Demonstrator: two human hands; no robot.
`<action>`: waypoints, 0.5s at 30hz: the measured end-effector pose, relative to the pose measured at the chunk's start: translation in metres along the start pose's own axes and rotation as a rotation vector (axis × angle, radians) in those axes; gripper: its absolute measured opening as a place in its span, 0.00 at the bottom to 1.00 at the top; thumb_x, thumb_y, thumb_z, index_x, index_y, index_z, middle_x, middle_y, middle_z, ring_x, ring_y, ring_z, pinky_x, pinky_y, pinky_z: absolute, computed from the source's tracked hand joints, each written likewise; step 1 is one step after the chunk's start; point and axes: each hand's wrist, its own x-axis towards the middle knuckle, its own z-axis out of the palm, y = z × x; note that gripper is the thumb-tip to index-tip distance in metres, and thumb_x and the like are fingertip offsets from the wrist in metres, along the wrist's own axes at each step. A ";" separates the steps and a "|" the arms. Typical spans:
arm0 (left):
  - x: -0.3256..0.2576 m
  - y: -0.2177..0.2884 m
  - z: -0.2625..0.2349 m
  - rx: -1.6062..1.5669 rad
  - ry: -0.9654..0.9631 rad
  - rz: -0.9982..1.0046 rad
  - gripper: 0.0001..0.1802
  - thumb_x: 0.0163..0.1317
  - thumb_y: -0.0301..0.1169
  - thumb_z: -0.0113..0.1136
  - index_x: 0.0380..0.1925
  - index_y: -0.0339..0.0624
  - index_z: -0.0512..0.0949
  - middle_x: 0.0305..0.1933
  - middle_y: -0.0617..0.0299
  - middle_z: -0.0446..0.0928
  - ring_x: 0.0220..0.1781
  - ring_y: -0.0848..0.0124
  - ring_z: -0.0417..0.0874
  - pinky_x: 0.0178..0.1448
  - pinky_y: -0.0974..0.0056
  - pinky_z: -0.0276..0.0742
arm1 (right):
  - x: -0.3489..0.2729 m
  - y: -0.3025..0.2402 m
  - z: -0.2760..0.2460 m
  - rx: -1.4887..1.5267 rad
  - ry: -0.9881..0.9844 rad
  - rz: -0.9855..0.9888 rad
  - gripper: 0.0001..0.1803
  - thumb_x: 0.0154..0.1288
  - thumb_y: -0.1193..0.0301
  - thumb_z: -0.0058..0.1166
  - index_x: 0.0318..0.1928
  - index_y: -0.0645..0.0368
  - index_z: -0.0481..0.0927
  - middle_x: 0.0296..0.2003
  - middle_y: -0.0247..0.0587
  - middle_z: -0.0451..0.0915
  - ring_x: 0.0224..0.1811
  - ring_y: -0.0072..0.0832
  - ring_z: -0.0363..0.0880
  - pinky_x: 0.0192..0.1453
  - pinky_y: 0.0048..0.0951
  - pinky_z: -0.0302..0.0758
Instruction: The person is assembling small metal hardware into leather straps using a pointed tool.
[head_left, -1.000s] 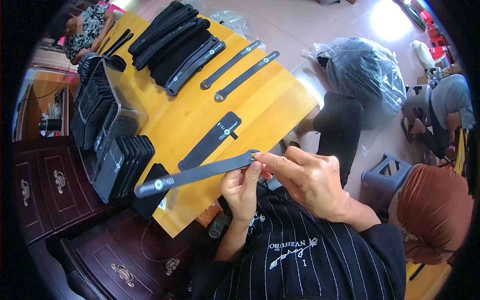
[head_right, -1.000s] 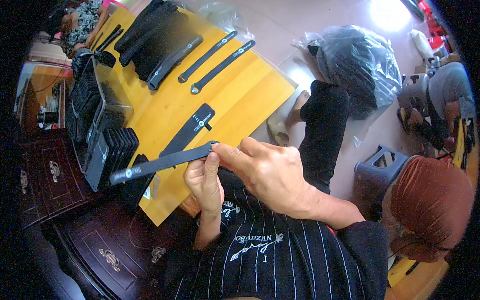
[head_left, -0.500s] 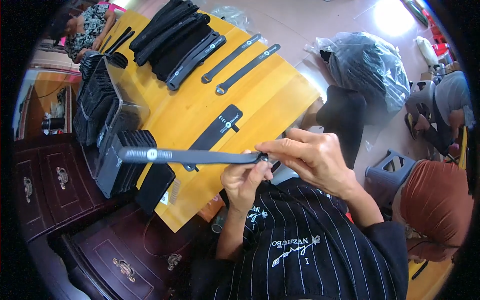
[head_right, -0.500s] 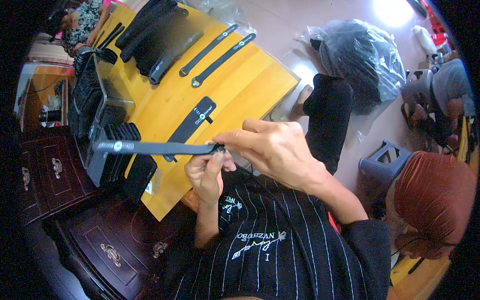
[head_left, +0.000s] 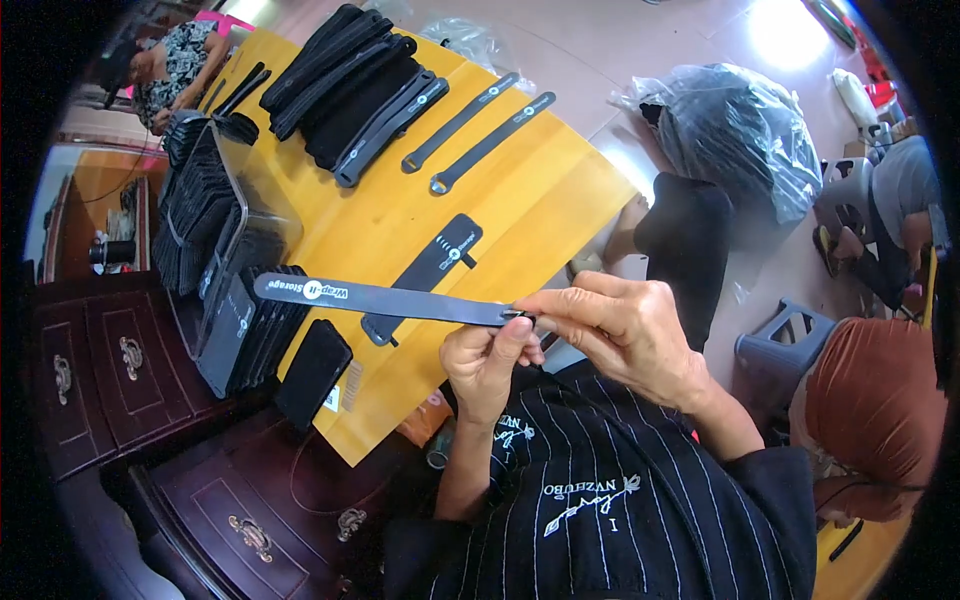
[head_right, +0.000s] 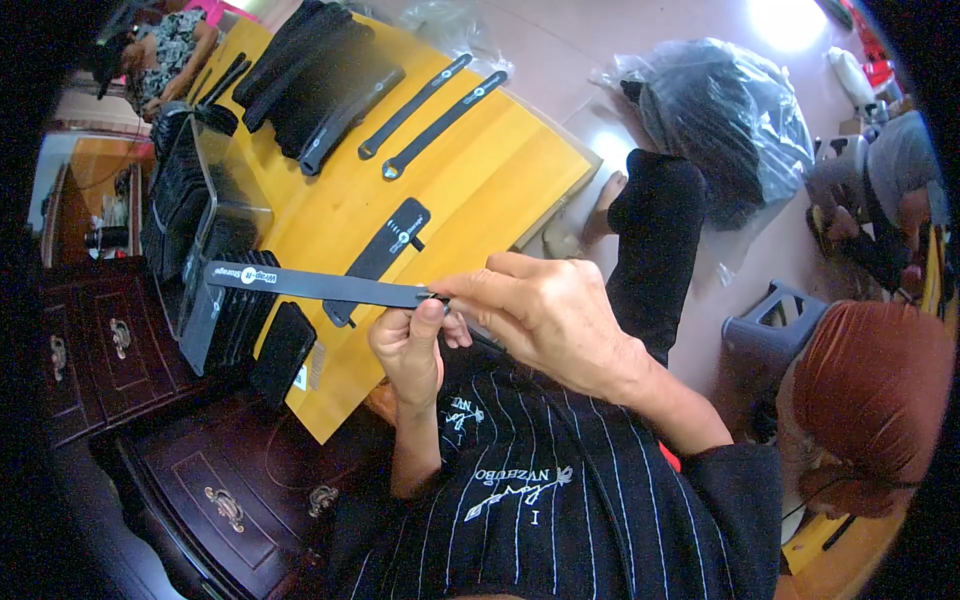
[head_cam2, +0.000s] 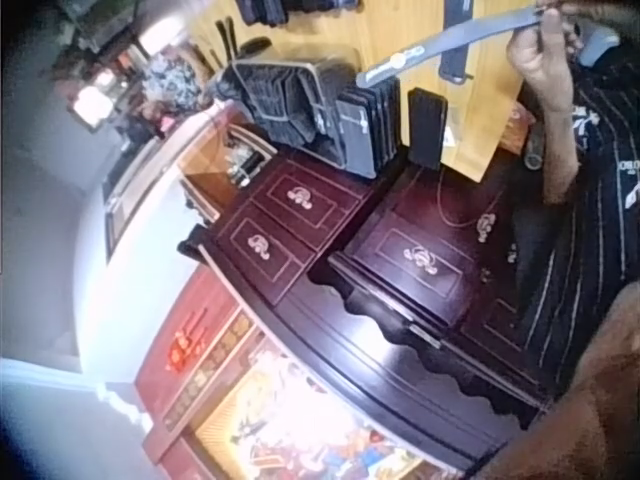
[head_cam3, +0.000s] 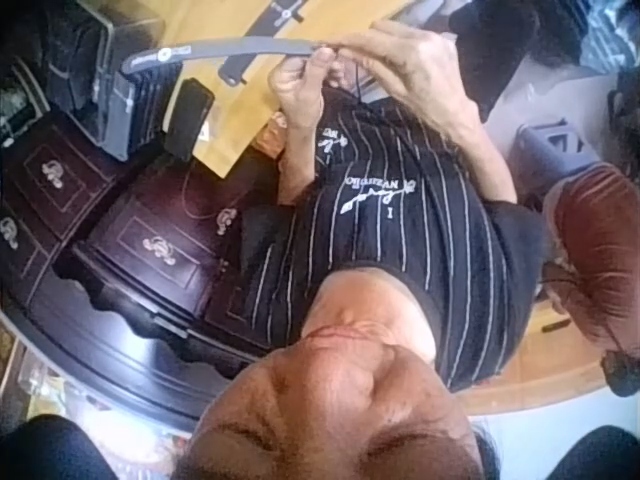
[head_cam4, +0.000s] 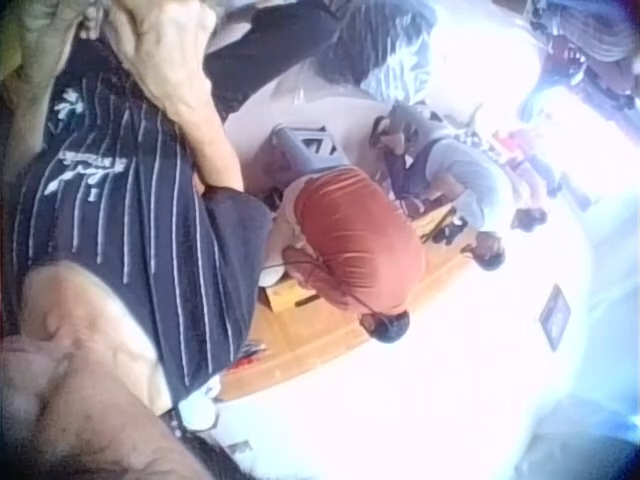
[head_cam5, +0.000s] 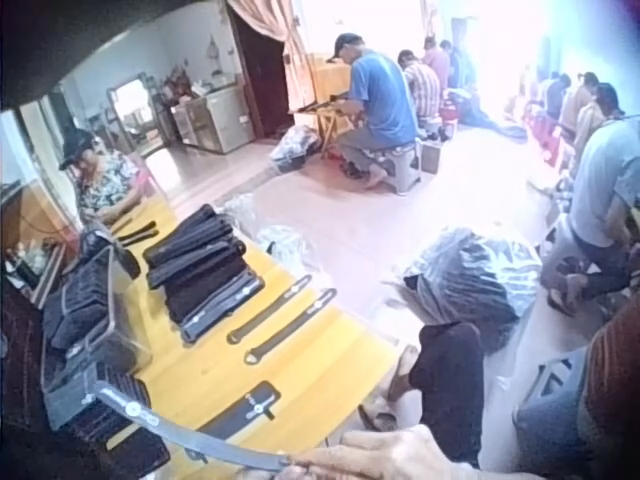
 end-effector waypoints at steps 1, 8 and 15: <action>0.000 0.001 0.000 0.002 0.000 0.001 0.12 0.67 0.29 0.58 0.26 0.33 0.78 0.21 0.61 0.77 0.20 0.76 0.77 0.25 0.74 0.71 | 0.000 0.000 -0.001 -0.029 -0.002 0.001 0.12 0.61 0.67 0.59 0.46 0.50 0.85 0.22 0.36 0.76 0.21 0.31 0.80 0.25 0.30 0.75; -0.002 0.014 0.002 -0.101 -0.037 -0.080 0.15 0.67 0.27 0.56 0.21 0.33 0.77 0.19 0.61 0.76 0.17 0.77 0.75 0.21 0.75 0.68 | 0.009 0.009 0.004 0.049 0.060 -0.062 0.17 0.56 0.72 0.62 0.48 0.49 0.85 0.20 0.36 0.73 0.20 0.25 0.73 0.23 0.29 0.67; -0.011 0.015 0.009 -0.185 0.009 -0.092 0.16 0.66 0.27 0.54 0.18 0.35 0.72 0.18 0.60 0.73 0.15 0.76 0.71 0.18 0.73 0.64 | 0.010 0.013 0.004 -0.081 0.085 -0.156 0.17 0.54 0.70 0.63 0.47 0.44 0.86 0.20 0.34 0.72 0.20 0.25 0.73 0.24 0.29 0.68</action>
